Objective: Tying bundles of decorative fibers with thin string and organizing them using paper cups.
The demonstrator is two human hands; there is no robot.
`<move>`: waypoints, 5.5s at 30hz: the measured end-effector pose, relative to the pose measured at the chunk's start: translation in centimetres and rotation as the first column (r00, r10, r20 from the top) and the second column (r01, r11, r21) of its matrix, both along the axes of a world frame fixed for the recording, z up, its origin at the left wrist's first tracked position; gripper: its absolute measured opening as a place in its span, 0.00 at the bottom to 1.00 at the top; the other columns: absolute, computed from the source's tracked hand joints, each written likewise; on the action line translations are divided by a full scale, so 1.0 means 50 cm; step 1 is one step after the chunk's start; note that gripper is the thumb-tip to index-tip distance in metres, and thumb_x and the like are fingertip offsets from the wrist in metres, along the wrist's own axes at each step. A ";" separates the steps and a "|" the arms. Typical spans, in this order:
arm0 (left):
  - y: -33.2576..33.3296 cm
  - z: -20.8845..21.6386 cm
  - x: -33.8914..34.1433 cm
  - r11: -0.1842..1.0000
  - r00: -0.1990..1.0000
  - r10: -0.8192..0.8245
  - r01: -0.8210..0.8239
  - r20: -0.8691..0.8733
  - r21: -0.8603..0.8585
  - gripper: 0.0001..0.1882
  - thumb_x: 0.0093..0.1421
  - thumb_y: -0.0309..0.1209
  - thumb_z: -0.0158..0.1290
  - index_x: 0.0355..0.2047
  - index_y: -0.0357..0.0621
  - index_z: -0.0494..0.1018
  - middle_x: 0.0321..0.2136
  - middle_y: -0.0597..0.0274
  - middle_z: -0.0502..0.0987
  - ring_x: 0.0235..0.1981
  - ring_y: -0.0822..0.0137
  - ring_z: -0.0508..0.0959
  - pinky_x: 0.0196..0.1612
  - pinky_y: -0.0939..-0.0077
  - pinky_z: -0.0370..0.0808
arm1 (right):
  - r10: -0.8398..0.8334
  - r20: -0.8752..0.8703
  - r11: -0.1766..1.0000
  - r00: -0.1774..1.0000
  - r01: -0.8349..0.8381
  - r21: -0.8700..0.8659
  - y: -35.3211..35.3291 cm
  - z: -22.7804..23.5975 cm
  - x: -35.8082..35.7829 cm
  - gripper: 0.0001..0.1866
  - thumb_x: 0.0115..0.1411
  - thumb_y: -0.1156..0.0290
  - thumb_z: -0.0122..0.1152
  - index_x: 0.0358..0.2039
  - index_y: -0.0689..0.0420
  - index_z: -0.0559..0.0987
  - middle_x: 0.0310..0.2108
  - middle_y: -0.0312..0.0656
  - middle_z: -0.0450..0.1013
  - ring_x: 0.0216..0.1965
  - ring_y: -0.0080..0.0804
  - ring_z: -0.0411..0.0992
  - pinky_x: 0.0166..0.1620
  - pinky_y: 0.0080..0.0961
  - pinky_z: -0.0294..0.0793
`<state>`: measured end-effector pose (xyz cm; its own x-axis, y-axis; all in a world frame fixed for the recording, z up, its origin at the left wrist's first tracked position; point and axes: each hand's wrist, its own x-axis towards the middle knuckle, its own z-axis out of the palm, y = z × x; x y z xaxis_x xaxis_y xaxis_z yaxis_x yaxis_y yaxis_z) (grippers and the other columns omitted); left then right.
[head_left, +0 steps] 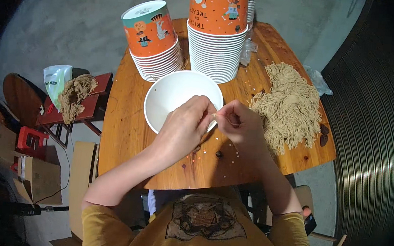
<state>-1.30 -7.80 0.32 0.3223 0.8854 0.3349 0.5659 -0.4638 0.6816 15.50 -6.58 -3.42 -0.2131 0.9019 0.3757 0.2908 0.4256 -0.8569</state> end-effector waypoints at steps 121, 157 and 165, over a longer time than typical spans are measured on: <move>0.052 -0.014 -0.011 0.693 0.730 0.212 0.356 0.649 -0.627 0.11 0.51 0.19 0.55 0.32 0.42 0.65 0.27 0.66 0.71 0.29 0.77 0.72 0.33 0.87 0.70 | 0.023 -0.222 0.993 0.975 -0.048 -0.112 -0.010 -0.015 0.001 0.05 0.53 0.76 0.57 0.28 0.59 0.70 0.19 0.27 0.62 0.21 0.12 0.58 0.24 0.14 0.59; 0.018 -0.018 0.001 0.974 0.955 0.007 0.061 0.296 -0.219 0.08 0.55 0.24 0.53 0.31 0.40 0.64 0.26 0.66 0.71 0.29 0.76 0.69 0.33 0.80 0.68 | -0.068 -0.121 0.998 0.990 0.069 0.005 -0.020 -0.013 -0.006 0.05 0.51 0.78 0.58 0.29 0.59 0.71 0.20 0.33 0.66 0.20 0.17 0.63 0.25 0.18 0.65; 0.027 -0.007 -0.008 0.893 0.918 -0.018 0.193 0.396 -0.406 0.08 0.55 0.22 0.50 0.36 0.40 0.66 0.28 0.67 0.70 0.31 0.77 0.67 0.39 0.83 0.65 | -0.042 -0.207 0.998 0.977 0.033 -0.047 -0.018 -0.020 -0.003 0.04 0.52 0.78 0.58 0.28 0.60 0.72 0.18 0.30 0.63 0.21 0.13 0.59 0.25 0.15 0.62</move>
<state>-1.69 -6.43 -0.01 0.3502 0.9356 0.0440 0.1936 -0.1183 0.9739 15.37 -7.49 -4.44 -0.1002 0.9241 0.3688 0.1196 0.3791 -0.9176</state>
